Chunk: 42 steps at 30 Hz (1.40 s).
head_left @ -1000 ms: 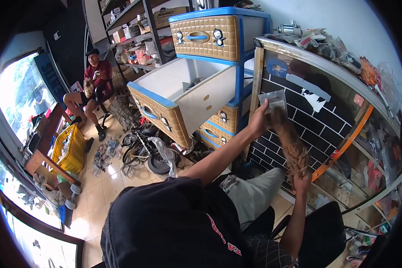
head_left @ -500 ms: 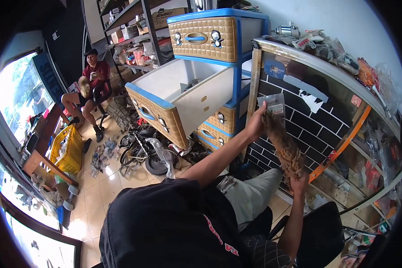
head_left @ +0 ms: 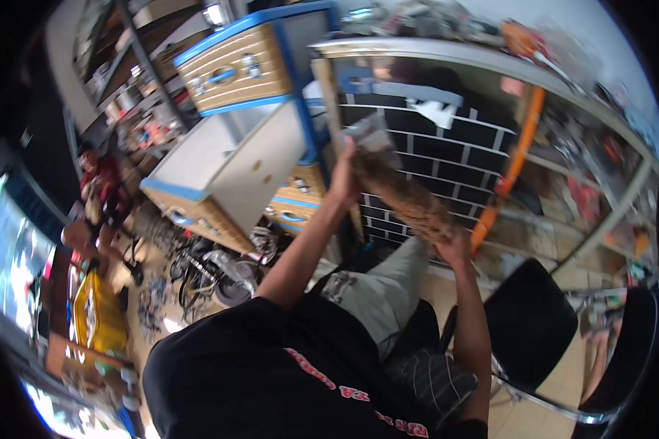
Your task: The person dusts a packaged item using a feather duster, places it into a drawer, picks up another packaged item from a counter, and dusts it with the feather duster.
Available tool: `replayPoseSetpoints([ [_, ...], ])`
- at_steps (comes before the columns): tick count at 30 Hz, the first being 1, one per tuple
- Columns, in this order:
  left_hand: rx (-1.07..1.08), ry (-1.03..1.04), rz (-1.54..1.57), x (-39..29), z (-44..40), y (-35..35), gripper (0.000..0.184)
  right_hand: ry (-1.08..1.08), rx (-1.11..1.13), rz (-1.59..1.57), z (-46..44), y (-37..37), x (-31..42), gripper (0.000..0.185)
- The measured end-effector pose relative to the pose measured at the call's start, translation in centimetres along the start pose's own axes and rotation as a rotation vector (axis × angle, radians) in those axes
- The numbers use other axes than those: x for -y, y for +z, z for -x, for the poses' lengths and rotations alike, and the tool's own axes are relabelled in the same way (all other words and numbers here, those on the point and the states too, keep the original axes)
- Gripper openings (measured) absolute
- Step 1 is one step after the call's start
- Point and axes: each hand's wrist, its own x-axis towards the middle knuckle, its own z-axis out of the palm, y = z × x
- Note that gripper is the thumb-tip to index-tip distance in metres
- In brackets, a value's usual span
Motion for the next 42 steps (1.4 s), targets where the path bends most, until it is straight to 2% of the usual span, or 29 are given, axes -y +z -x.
replayPoseSetpoints([
  [2,-0.051,0.006,-0.006,-0.1,-0.1,0.2,0.072,0.174,-0.093,-0.072,-0.1,0.0,1.3,0.022],
  [3,-0.119,-0.062,0.094,0.0,-0.4,-0.1,0.061,0.25,-0.11,-0.083,0.0,0.4,1.0,0.023],
  [4,-0.08,-0.033,0.076,-0.1,-0.4,0.3,0.061,0.316,-0.124,-0.099,0.0,0.9,0.6,0.024],
  [5,-0.043,0.002,0.06,-0.3,-0.4,0.8,0.061,0.368,-0.025,-0.095,-0.1,1.1,0.0,0.027],
  [6,-0.092,-0.02,0.078,-0.4,-0.1,1.2,0.061,0.376,-0.037,-0.091,0.1,0.9,-0.7,0.027],
  [8,0.033,-0.034,0.083,-0.1,-0.6,-0.1,0.061,0.199,0.03,0.015,-0.2,-0.5,1.0,0.029],
  [9,0.032,-0.052,0.089,0.1,-0.6,-0.6,0.061,0.23,0.027,0.065,-0.2,-0.9,1.6,0.03],
  [11,-0.106,-0.036,0.032,-0.2,-0.1,1.2,0.06,0.345,-0.077,-0.012,-0.1,0.1,1.0,0.029],
  [12,-0.072,-0.007,0.042,0.0,-0.2,1.2,0.059,0.343,-0.103,-0.025,0.0,0.5,0.6,0.028],
  [14,-0.07,0.008,0.004,0.2,-0.3,0.9,0.059,0.203,-0.043,-0.014,-0.4,0.3,0.4,0.028],
  [15,-0.057,-0.005,0.027,0.5,-0.6,0.2,0.058,0.216,0.024,0.009,-0.2,0.0,0.3,0.029],
  [17,-0.026,-0.043,0.078,0.3,-0.4,0.3,0.056,0.229,-0.061,0.058,0.0,0.5,0.3,0.031],
  [18,-0.071,-0.034,0.063,0.3,-0.4,0.4,0.056,0.271,-0.124,0.005,0.1,0.7,0.3,0.032],
  [20,-0.109,0.015,0.049,0.2,-0.5,0.8,0.057,0.401,-0.087,-0.038,0.0,0.7,0.6,0.032],
  [22,-0.076,0.016,0.064,0.0,-0.9,0.2,0.057,0.319,-0.065,-0.051,0.0,0.8,-0.3,0.033],
  [24,-0.012,0.048,0.041,0.2,-0.8,-0.1,0.057,0.229,0.001,0.075,0.0,0.3,-0.2,0.035],
  [25,-0.071,-0.019,0.091,-0.1,-0.7,-0.1,0.057,0.251,-0.012,0.084,0.0,0.2,0.2,0.035],
  [26,-0.062,0.002,0.091,-0.1,-0.8,0.1,0.058,0.333,-0.04,0.045,0.0,0.3,0.4,0.034],
  [30,-0.124,0.01,0.06,0.3,-0.8,0.1,0.054,0.38,-0.02,-0.058,-0.2,0.6,0.2,0.029],
  [33,0.008,-0.043,0.074,0.7,-0.7,-1.1,0.059,0.284,0.033,0.021,-0.3,-0.3,1.4,0.027],
  [35,-0.091,-0.033,-0.014,-0.1,0.5,2.2,0.053,0.437,-0.049,-0.015,-0.4,-0.3,2.0,0.026],
  [36,0.035,0.021,-0.026,0.2,0.1,1.1,0.047,0.419,-0.079,-0.04,-0.3,0.0,1.7,0.027],
  [37,0.035,0.022,-0.026,0.4,0.1,0.9,0.047,0.418,-0.079,-0.04,-0.4,0.1,1.5,0.027],
  [40,0.066,0.074,-0.141,0.6,0.0,0.5,0.056,0.339,-0.029,-0.029,-0.3,0.1,0.8,0.028],
  [42,-0.055,0.02,-0.295,0.7,-0.1,0.3,0.059,0.409,-0.058,-0.029,-0.2,0.3,0.5,0.027],
])
